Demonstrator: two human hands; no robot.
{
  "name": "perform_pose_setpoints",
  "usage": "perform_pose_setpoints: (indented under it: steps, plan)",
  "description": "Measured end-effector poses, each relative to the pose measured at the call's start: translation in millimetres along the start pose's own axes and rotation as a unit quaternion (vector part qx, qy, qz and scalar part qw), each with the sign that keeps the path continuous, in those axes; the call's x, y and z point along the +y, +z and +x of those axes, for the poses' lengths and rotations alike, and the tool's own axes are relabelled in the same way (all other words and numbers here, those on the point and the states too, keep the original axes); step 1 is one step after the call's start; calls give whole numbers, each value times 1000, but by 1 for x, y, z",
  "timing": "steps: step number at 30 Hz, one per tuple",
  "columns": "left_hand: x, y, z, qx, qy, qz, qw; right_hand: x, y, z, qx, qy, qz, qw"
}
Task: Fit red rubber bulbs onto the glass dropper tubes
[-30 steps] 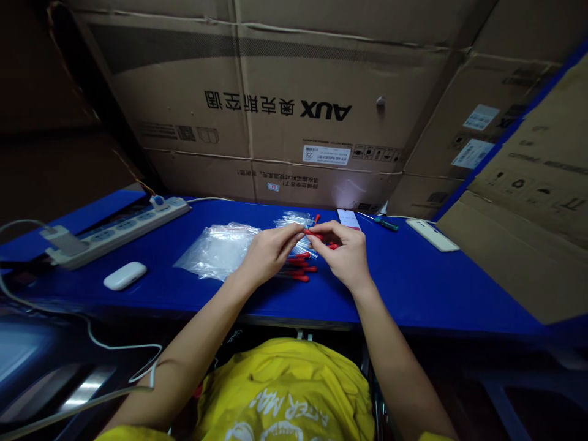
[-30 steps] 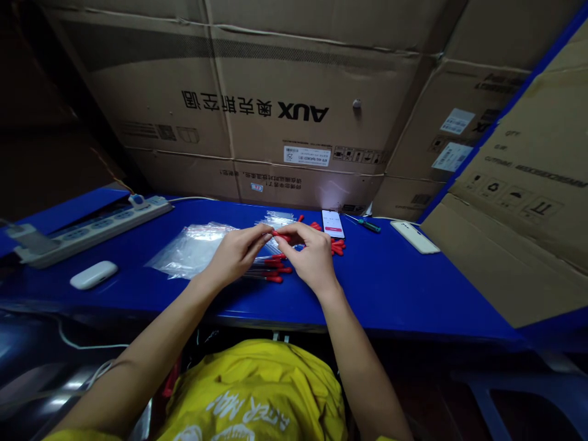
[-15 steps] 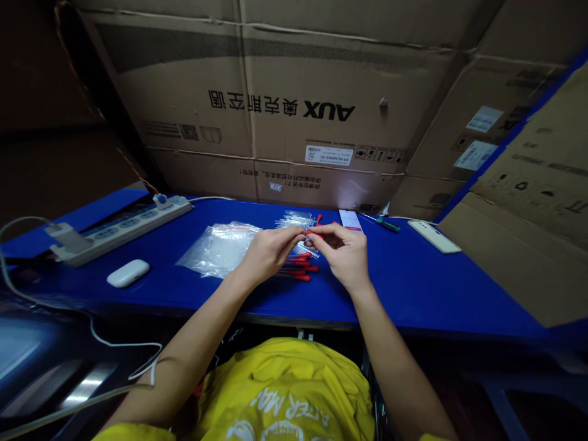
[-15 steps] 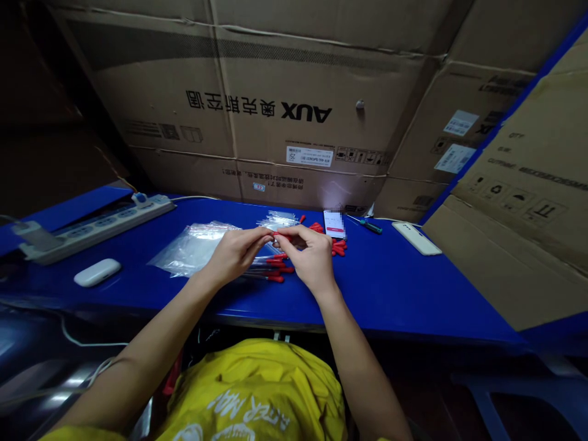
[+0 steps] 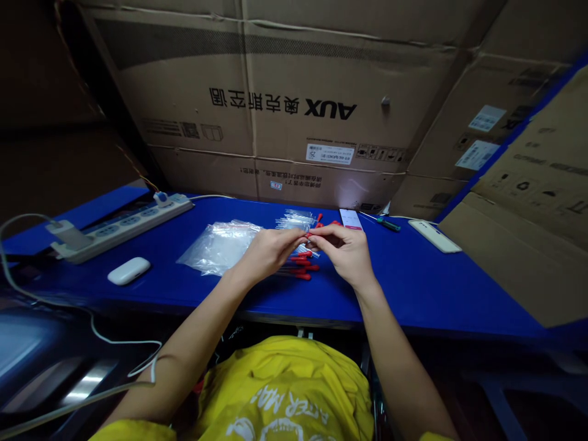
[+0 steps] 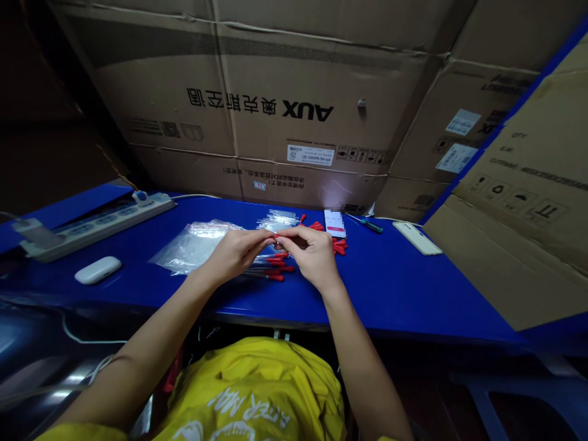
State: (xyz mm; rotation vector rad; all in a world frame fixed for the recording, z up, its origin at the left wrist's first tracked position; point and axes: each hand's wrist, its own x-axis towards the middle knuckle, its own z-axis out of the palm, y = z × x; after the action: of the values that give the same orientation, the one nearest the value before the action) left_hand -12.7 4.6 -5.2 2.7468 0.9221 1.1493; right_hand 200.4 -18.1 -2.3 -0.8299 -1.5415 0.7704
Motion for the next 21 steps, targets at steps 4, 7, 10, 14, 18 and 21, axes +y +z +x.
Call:
perform_pose_setpoints:
  steps: [4, 7, 10, 14, 18, 21]
  plan:
    - [-3, 2, -1, -23, -4, 22, 999, -1, -7, 1, -32, -23, -43, 998]
    - [-4, 4, -2, -52, -10, 47, 997, -2, -11, 3, -54, -40, -92, 993]
    - [-2, 5, -1, -67, -25, 54, 996, -3, -13, 4, -59, -41, -114, 991]
    - [2, -1, 2, -47, -70, 33, 996, -5, -17, 6, -14, 0, -52, 999]
    - [4, -7, 3, -1, -76, 2, 997, -9, -18, 8, 30, 20, 5, 999]
    - [8, -6, 4, 30, -91, -10, 995, -11, -14, 8, 19, 26, 14, 999]
